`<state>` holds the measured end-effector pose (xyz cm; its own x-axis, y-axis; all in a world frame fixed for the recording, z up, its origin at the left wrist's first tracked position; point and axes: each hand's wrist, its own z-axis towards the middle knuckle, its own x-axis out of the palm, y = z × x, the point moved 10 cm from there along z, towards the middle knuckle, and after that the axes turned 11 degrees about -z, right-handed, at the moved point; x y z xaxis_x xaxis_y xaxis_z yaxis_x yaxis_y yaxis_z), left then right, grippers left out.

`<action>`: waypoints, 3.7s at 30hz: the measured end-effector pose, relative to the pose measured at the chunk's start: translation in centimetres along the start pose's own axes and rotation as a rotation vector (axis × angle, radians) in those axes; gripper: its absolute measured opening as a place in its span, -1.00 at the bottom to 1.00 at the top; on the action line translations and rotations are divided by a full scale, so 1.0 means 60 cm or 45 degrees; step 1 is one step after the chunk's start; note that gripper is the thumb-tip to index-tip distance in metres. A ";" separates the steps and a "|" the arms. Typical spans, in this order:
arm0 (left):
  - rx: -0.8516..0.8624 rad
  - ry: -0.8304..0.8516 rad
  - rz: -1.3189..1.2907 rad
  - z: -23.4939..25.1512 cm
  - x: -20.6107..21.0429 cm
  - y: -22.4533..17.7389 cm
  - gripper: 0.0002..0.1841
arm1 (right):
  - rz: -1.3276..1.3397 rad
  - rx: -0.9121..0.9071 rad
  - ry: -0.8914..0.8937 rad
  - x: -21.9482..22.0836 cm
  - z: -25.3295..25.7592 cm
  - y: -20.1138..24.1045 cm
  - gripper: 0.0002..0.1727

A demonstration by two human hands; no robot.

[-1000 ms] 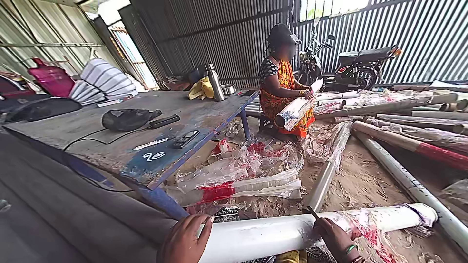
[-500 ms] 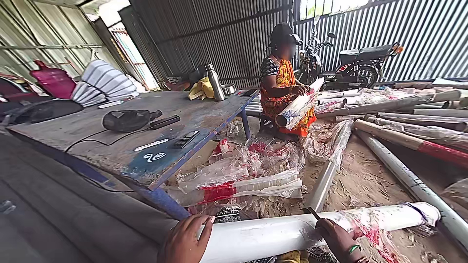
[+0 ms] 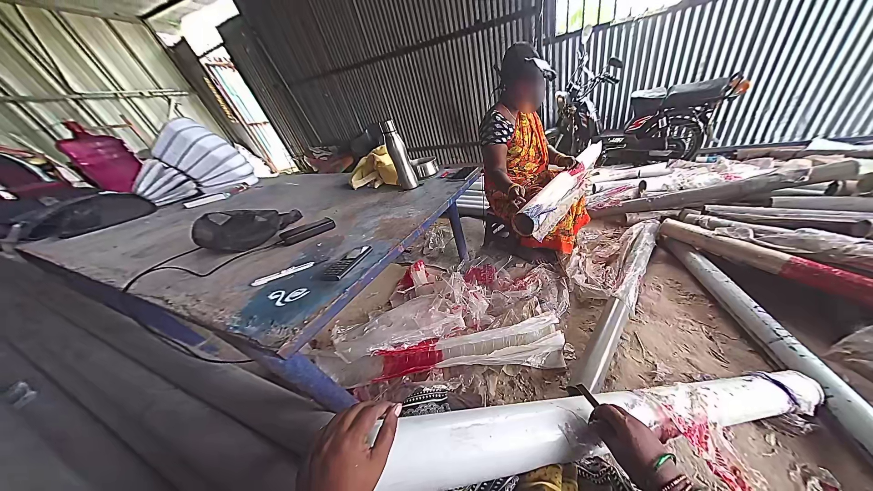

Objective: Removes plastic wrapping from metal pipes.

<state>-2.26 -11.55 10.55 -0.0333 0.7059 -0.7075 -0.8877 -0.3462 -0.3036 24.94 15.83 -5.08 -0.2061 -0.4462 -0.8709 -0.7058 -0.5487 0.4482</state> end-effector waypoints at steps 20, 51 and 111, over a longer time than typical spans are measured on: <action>0.013 -0.004 0.004 0.002 0.000 -0.002 -0.60 | 0.038 0.033 -0.039 -0.009 0.001 -0.008 -0.62; -0.057 0.081 0.001 0.007 0.005 -0.002 -0.64 | -0.012 -0.040 0.005 0.005 0.018 0.017 -0.68; -0.112 0.048 0.053 0.004 0.009 0.010 -0.53 | 0.001 -0.259 -0.066 -0.004 -0.008 0.023 -0.75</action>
<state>-2.93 -11.23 10.12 -0.0508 0.6665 -0.7437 -0.8422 -0.4289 -0.3268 24.34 14.85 -4.13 -0.2449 -0.4122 -0.8776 -0.5553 -0.6823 0.4754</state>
